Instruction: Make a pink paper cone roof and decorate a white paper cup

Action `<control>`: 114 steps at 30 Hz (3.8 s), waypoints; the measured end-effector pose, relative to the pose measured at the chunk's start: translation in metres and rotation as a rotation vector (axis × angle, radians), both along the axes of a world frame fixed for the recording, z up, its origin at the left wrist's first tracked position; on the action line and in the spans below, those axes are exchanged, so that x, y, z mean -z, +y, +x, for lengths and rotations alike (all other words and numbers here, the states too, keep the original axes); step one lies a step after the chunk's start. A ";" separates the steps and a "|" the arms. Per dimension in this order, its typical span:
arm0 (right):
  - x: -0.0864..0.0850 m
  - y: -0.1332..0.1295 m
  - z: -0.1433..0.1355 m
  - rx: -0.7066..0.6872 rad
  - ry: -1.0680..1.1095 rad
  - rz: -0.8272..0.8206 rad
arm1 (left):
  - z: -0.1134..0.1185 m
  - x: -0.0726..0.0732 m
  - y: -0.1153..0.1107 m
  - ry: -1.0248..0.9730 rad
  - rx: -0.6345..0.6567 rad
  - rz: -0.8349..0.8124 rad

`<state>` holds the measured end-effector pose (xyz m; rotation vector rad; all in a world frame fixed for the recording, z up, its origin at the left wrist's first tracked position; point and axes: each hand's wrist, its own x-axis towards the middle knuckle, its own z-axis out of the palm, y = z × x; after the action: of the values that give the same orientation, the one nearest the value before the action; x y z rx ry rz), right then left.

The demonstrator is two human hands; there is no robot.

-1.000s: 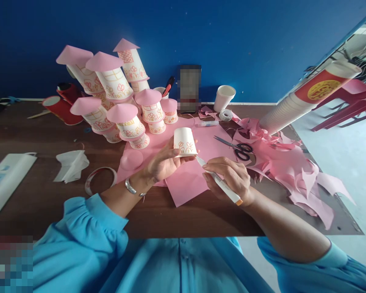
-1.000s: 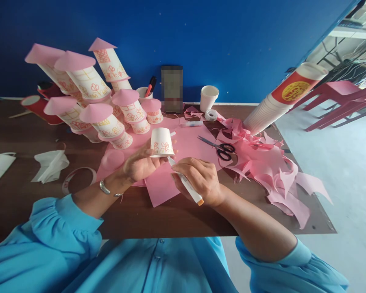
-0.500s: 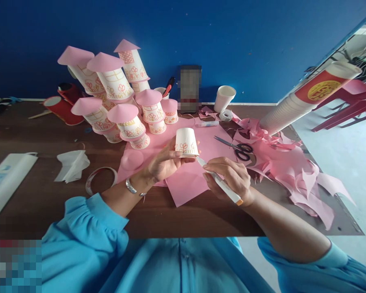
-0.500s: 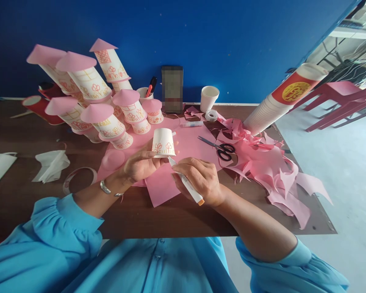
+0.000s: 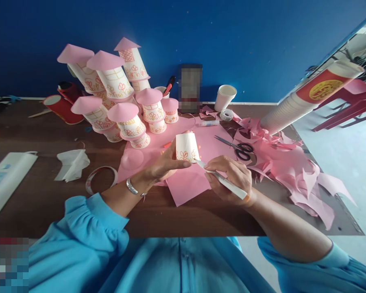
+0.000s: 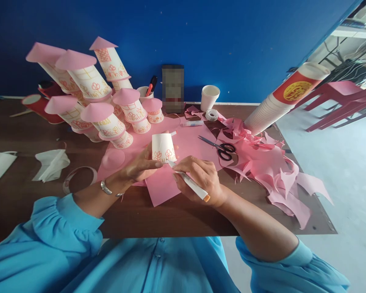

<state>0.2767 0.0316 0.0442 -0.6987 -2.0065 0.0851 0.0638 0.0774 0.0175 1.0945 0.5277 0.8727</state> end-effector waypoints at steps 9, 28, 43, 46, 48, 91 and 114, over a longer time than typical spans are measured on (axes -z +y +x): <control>0.000 0.001 -0.001 -0.050 -0.023 0.009 | -0.003 0.004 0.000 0.009 0.032 0.027; 0.006 0.002 0.000 -0.079 -0.031 -0.003 | -0.004 0.005 -0.002 0.008 0.072 0.015; 0.002 0.002 -0.002 0.017 -0.026 0.026 | -0.004 0.011 0.001 0.037 0.091 0.011; 0.001 0.002 -0.001 0.055 0.004 0.030 | -0.003 0.009 0.001 0.036 0.073 0.029; 0.000 0.001 0.000 0.071 0.008 0.037 | -0.003 0.007 0.001 0.013 0.062 0.033; 0.003 0.001 -0.002 -0.041 -0.035 0.024 | -0.002 0.000 -0.003 0.073 0.029 0.053; -0.001 0.002 0.001 0.030 0.010 0.052 | -0.007 0.011 -0.002 0.133 0.060 0.049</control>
<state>0.2772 0.0332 0.0454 -0.6937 -1.9805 0.0187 0.0572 0.0757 0.0065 1.2132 0.5834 0.7669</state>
